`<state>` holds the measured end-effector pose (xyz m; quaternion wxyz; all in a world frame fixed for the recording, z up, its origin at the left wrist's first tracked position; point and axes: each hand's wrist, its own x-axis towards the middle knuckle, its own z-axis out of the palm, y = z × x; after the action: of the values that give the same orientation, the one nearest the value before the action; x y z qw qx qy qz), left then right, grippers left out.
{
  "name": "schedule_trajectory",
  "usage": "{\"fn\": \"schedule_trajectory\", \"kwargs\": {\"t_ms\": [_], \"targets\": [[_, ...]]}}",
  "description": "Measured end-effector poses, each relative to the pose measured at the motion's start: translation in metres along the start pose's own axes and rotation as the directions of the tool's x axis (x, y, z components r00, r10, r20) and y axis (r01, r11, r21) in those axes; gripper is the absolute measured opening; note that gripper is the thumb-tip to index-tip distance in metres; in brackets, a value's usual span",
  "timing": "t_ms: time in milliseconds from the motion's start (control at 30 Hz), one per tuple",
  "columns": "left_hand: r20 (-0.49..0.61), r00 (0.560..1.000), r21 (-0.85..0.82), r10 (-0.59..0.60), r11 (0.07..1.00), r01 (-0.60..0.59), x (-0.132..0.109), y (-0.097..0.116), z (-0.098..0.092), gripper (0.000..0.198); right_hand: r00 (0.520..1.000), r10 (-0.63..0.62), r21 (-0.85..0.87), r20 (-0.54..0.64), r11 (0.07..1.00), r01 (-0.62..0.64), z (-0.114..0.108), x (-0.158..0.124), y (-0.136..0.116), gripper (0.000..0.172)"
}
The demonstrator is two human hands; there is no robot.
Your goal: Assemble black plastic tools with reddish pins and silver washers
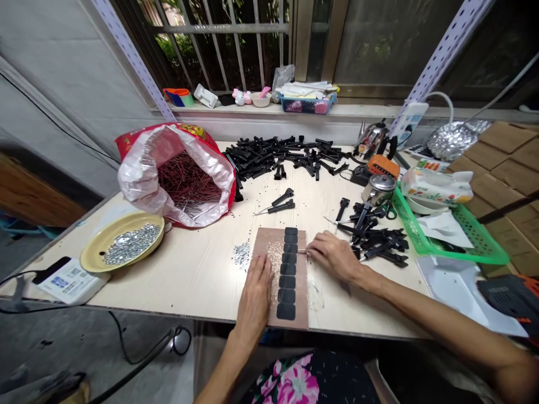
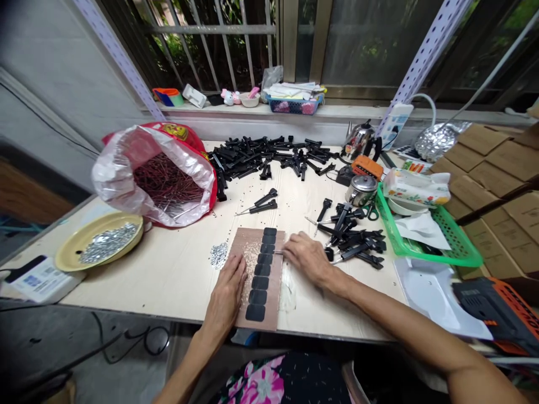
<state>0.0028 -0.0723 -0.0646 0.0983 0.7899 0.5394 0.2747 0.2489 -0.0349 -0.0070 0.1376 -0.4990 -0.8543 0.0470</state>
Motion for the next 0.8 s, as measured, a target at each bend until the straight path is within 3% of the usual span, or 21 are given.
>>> {"fn": "schedule_trajectory", "kwargs": {"t_ms": [100, 200, 367, 500, 633, 733, 800], "targets": [[-0.010, 1.000, -0.027, -0.003, 1.000, 0.002, -0.004, -0.005, 0.005, 0.044, 0.983, 0.178, -0.248, 0.050, 0.955, -0.161, -0.022, 0.011, 0.025, 0.015], [-0.022, 1.000, -0.030, -0.011, 0.999, 0.010, -0.006, -0.009, 0.009, 0.045, 0.989, 0.147, -0.308, -0.005, 0.941, -0.142, -0.027, 0.045, 0.029, 0.011], [-0.048, 0.998, -0.083, -0.042, 0.996, 0.038, -0.006, -0.010, 0.009, 0.045, 0.998, -0.052, -0.210, 0.023, 0.976, 0.056, 0.013, 0.135, 0.007, 0.022], [-0.067, 0.995, -0.166, -0.070, 0.984, 0.058, -0.007, -0.005, 0.008, 0.044, 0.991, -0.099, -0.208, 0.087, 0.971, 0.115, 0.050, 0.182, -0.002, 0.020], [-0.101, 0.992, -0.204, -0.069, 0.978, 0.047, -0.007, 0.005, -0.003, 0.041, 0.990, -0.082, -0.196, 0.111, 0.975, 0.102, 0.065, 0.190, -0.001, 0.021], [-0.148, 0.985, -0.191, -0.092, 0.980, 0.063, 0.000, 0.004, -0.026, 0.033, 0.992, -0.073, -0.181, 0.107, 0.979, 0.092, 0.063, 0.181, 0.003, 0.024], [-0.211, 0.963, -0.140, -0.168, 0.980, 0.141, 0.010, -0.008, -0.045, 0.029, 0.995, -0.057, -0.179, 0.087, 0.981, 0.072, 0.057, 0.171, 0.006, 0.024]]}}
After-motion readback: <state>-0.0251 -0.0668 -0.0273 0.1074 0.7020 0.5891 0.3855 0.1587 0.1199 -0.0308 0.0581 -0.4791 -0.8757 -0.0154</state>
